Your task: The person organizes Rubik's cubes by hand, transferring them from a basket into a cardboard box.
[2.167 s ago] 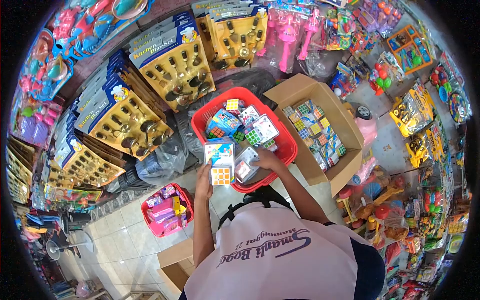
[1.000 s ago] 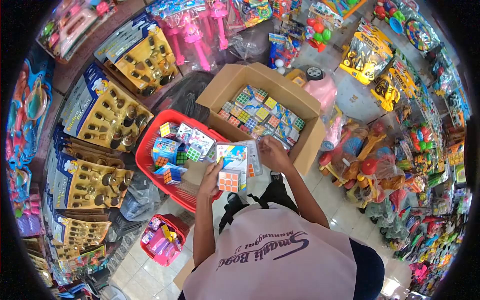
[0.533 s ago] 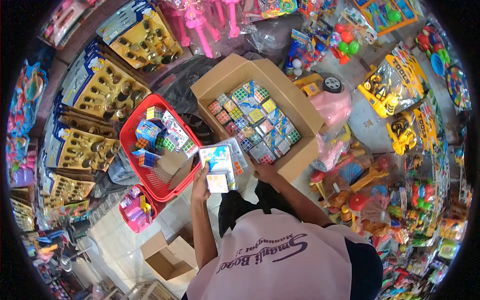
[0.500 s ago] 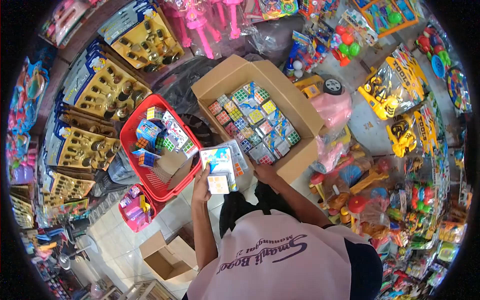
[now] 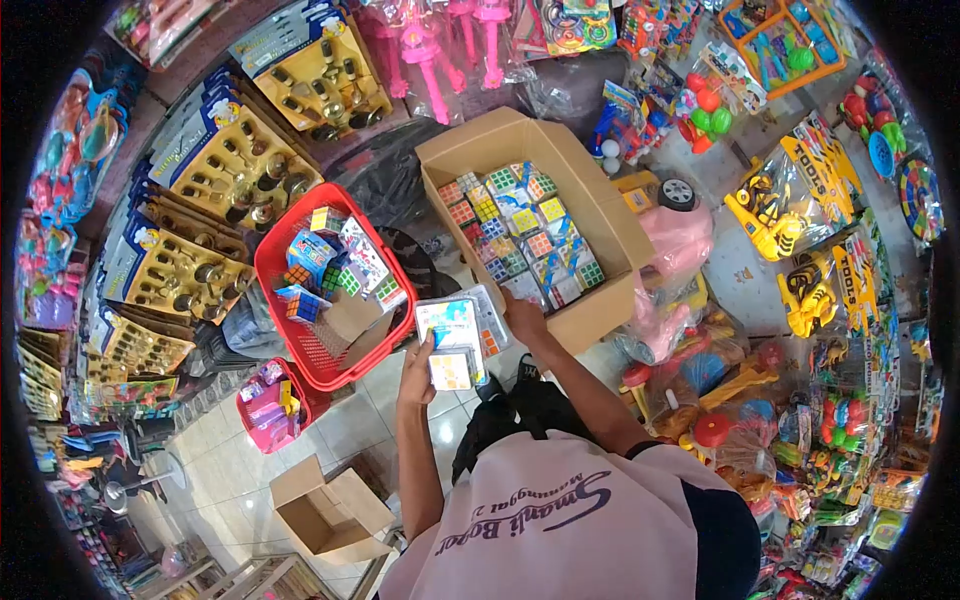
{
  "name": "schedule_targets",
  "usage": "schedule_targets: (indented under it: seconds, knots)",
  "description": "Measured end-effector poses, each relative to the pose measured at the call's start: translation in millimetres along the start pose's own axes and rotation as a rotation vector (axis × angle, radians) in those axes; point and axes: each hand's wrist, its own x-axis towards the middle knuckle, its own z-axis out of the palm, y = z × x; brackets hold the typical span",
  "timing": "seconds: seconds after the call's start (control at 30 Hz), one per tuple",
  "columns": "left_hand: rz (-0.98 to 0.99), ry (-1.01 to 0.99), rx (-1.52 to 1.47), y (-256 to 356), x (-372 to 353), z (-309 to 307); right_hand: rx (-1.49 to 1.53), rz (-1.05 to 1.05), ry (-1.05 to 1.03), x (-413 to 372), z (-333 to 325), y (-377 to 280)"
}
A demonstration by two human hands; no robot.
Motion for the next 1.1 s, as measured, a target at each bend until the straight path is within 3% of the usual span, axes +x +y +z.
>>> schedule_targets:
  seconds: [0.03, 0.13, 0.4, 0.5, 0.63, 0.73, 0.77, 0.9, 1.0, 1.03, 1.1]
  knots:
    - [0.001, 0.0, 0.003, 0.3, -0.9, 0.2, 0.026, 0.051, -0.014, 5.0, -2.8, -1.6]
    - [-0.026, -0.007, 0.005, -1.8, 0.6, -2.9, 0.16, -0.13, 0.052, 11.7, -7.2, 0.2]
    - [-0.033, -0.007, -0.008, -7.3, 12.6, 7.0, 0.36, -0.118, -0.051, 17.2, -3.7, 22.0]
    - [-0.021, 0.011, -0.057, -9.4, 18.2, 20.0, 0.647, -0.232, 0.049, 12.4, -19.8, 32.4]
    - [0.014, 0.056, -0.155, -13.6, 29.1, 47.6, 1.203, -0.117, -0.211, 9.0, -73.2, 38.5]
    - [0.043, 0.09, -0.298, -26.7, 53.6, 61.8, 1.316, 0.133, -0.503, 6.8, -128.4, 26.9]
    - [0.044, 0.077, -0.29, -28.9, 62.5, 64.0, 1.375, 0.083, -0.62, 13.0, -129.9, 35.2]
    - [0.08, 0.063, -0.165, -34.0, 80.1, 81.7, 1.086, 0.065, -0.617, 20.2, -146.4, 44.3]
    - [0.113, 0.024, -0.111, -41.7, 89.3, 88.6, 1.118, 0.088, -0.947, 39.9, -159.8, 60.5]
    - [0.104, 0.026, -0.11, -43.8, 90.1, 89.6, 1.066, 0.136, -0.881, 42.0, -164.1, 62.5]
    - [0.09, 0.066, -0.178, -51.7, 91.5, 95.5, 1.024, 0.179, -0.95, 55.9, -169.3, 67.5]
